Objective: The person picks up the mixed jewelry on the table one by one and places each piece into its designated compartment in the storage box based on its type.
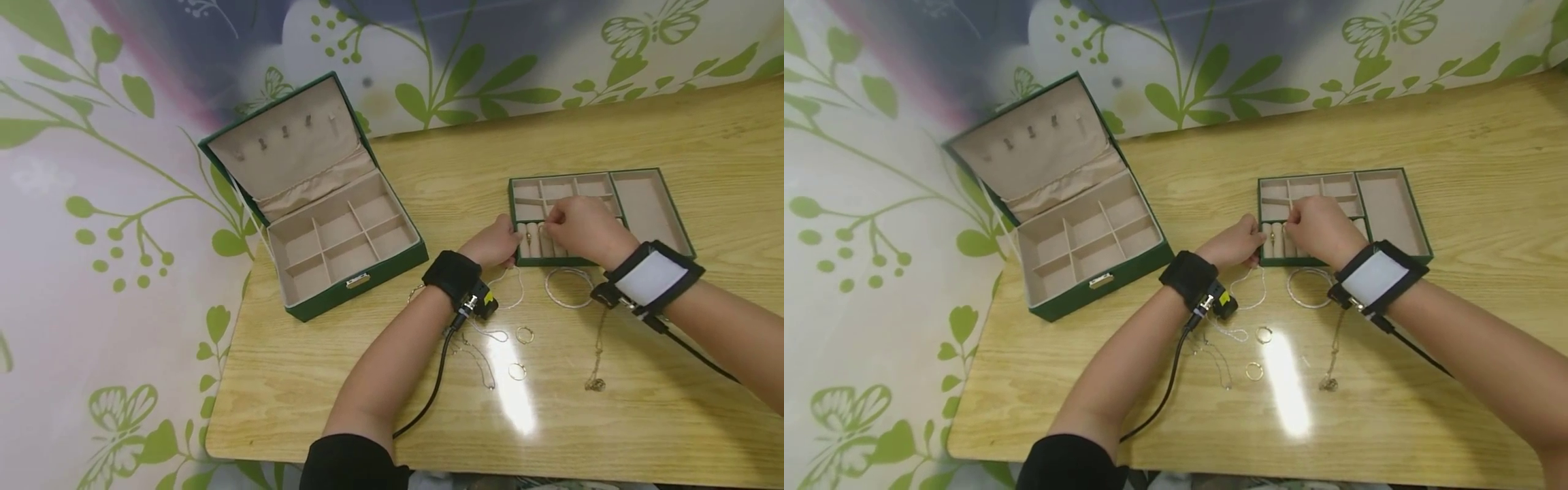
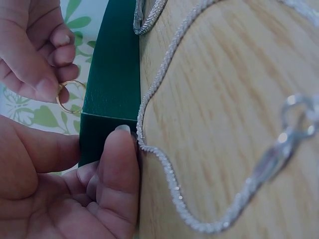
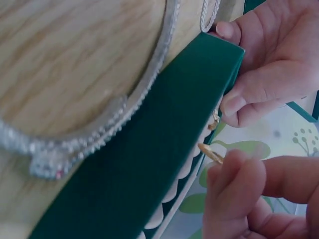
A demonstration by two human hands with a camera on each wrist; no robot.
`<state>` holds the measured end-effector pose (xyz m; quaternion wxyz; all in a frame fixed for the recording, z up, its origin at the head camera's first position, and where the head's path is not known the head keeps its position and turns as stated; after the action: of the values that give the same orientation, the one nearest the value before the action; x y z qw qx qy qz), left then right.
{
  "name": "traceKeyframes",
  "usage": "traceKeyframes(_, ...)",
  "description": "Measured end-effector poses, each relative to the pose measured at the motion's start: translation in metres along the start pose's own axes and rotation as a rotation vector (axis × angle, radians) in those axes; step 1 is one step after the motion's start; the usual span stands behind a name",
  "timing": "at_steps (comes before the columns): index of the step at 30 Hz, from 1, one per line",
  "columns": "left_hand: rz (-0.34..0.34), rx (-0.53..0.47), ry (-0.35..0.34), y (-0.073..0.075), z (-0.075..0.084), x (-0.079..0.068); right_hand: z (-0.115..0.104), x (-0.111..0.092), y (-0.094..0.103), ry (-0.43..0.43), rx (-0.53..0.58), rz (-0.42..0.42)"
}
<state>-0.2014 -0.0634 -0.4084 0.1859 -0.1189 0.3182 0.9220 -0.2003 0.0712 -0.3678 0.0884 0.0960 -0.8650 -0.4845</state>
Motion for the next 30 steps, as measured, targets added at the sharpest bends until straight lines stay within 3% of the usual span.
traceKeyframes(15, 0.011, 0.011, 0.015, -0.002, -0.002, 0.003, 0.007, 0.005, -0.007, -0.082, 0.041, -0.106)
traceKeyframes(30, 0.008, -0.011, 0.015, -0.003, -0.002, 0.004, 0.008, 0.008, -0.014, -0.026, 0.041, -0.09)
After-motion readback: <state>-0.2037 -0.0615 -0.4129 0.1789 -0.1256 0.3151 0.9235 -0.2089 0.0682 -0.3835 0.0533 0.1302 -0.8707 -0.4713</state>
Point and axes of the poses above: each hand's wrist, its own x-axis towards the middle knuckle, its own y-axis out of the back of the hand, z = x × y, the point moved 4 cm from there along x, towards the middle knuckle, and after that the axes turned 8 degrees about z, right-handed, at the moved point
